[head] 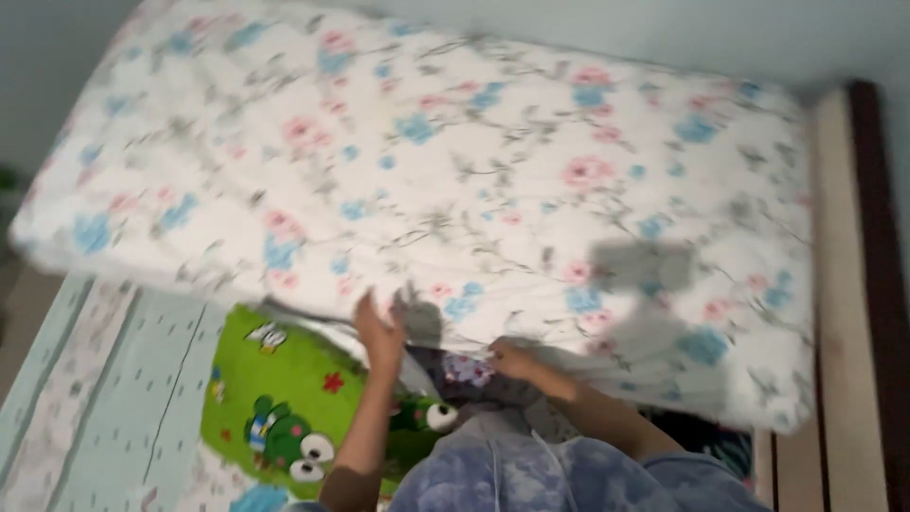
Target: The person removes pillowcases from several pillows, places the pillows on the floor, and then strips a floral-patterned sheet from the mattress. The person folds the removed sheet and places it on the bed.
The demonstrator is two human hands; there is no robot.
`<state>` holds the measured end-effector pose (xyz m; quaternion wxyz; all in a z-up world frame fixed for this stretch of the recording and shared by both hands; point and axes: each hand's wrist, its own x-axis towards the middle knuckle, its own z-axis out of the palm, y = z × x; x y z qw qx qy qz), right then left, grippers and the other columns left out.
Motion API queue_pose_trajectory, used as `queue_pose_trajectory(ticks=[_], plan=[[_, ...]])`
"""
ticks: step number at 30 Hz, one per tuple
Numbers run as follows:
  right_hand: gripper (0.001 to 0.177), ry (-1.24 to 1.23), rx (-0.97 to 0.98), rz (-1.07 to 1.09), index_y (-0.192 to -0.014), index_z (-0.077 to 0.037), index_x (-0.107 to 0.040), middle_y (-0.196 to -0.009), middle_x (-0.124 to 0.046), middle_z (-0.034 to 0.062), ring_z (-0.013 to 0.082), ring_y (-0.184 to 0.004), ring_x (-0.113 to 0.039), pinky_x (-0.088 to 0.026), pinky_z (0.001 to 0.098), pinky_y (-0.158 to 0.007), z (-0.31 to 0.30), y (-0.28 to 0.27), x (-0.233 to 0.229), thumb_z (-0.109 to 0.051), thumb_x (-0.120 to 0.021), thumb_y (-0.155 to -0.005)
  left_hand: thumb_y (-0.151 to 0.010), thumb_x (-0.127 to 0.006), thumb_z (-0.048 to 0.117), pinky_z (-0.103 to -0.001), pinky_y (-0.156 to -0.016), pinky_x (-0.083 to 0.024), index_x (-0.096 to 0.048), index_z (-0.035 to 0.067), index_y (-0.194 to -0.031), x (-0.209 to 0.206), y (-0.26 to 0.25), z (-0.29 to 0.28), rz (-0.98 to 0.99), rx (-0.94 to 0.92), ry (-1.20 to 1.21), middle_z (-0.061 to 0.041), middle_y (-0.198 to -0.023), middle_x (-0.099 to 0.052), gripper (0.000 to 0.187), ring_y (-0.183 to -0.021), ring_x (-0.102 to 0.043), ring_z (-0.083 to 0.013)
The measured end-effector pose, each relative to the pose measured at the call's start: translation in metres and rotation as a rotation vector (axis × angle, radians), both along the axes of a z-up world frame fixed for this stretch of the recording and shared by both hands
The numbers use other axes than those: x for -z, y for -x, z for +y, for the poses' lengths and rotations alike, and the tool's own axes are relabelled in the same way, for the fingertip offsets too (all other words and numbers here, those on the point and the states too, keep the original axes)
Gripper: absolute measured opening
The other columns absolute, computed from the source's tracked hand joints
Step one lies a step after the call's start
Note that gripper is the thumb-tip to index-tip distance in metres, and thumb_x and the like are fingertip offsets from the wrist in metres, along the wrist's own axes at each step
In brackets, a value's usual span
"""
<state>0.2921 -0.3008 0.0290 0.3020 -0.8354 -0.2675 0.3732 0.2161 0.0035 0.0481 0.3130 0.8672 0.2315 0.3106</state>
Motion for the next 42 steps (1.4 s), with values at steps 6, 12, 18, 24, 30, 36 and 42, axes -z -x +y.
queue_pose_trajectory(ticks=[6,12,18,24,30,36,42], plan=[[0.057,0.206,0.691,-0.022,-0.139,-0.008,-0.056,-0.133,-0.064,0.0221,0.0373,-0.119,-0.063,-0.050,0.0452,-0.101,-0.200,-0.018,-0.030,-0.042,-0.064,-0.093,-0.079,-0.074,0.027,-0.057,-0.102,-0.045,-0.024,0.018,-0.160,0.011,-0.089,-0.165,0.559,0.688,0.017,-0.028,-0.140,-0.048,0.095,-0.127,-0.048,-0.0475],[0.057,0.232,0.912,0.160,-0.142,-0.007,-0.051,-0.140,-0.059,0.0219,0.0376,-0.124,-0.060,-0.048,0.0468,-0.104,-0.342,0.017,-0.048,-0.039,-0.060,-0.096,-0.082,-0.073,0.028,-0.061,-0.098,-0.046,-0.021,0.022,-0.161,0.018,-0.064,-0.283,0.735,0.810,0.000,-0.026,-0.140,-0.048,0.094,-0.123,-0.050,-0.0485],[0.062,0.199,0.757,0.144,-0.146,-0.010,-0.048,-0.144,-0.053,0.0199,0.0375,-0.125,-0.057,-0.049,0.0474,-0.102,-0.411,0.013,-0.024,-0.041,-0.060,-0.094,-0.088,-0.068,0.029,-0.056,-0.102,-0.048,-0.026,0.017,-0.163,0.037,0.018,-0.329,0.601,0.596,0.144,-0.029,-0.127,-0.058,0.086,-0.115,-0.058,-0.0482],[0.062,0.168,0.509,-0.039,-0.142,-0.011,-0.055,-0.140,-0.058,0.0229,0.0365,-0.127,-0.059,-0.049,0.0442,-0.104,-0.418,-0.008,-0.027,-0.041,-0.067,-0.089,-0.080,-0.073,0.022,-0.058,-0.100,-0.044,-0.031,0.006,-0.156,0.033,0.094,-0.354,0.367,0.322,0.130,-0.038,-0.131,-0.052,0.088,-0.117,-0.052,-0.0530],[0.058,0.224,0.198,-0.075,-0.140,-0.011,-0.057,-0.134,-0.064,0.0237,0.0368,-0.125,-0.061,-0.049,0.0439,-0.104,-0.350,-0.041,-0.022,-0.039,-0.066,-0.090,-0.082,-0.071,0.022,-0.056,-0.103,-0.044,-0.031,0.006,-0.158,0.035,0.145,-0.335,0.385,-0.024,0.247,-0.033,-0.125,-0.057,0.087,-0.116,-0.055,-0.0502],[0.061,0.158,0.017,-0.040,-0.140,-0.006,-0.055,-0.135,-0.065,0.0242,0.0352,-0.125,-0.065,-0.051,0.0413,-0.104,-0.277,-0.045,-0.019,-0.037,-0.067,-0.089,-0.083,-0.071,0.019,-0.055,-0.102,-0.045,-0.035,0.004,-0.155,0.025,0.216,-0.304,0.303,-0.311,0.194,-0.034,-0.129,-0.057,0.082,-0.117,-0.056,-0.0512],[0.059,0.037,-0.142,-0.080,-0.140,-0.011,-0.057,-0.134,-0.060,0.0272,0.0365,-0.125,-0.060,-0.048,0.0430,-0.103,-0.199,-0.030,-0.034,-0.039,-0.069,-0.089,-0.084,-0.069,0.016,-0.054,-0.103,-0.044,-0.033,0.000,-0.156,-0.012,0.290,-0.267,0.209,-0.485,0.237,-0.035,-0.132,-0.055,0.082,-0.121,-0.055,-0.0510]])
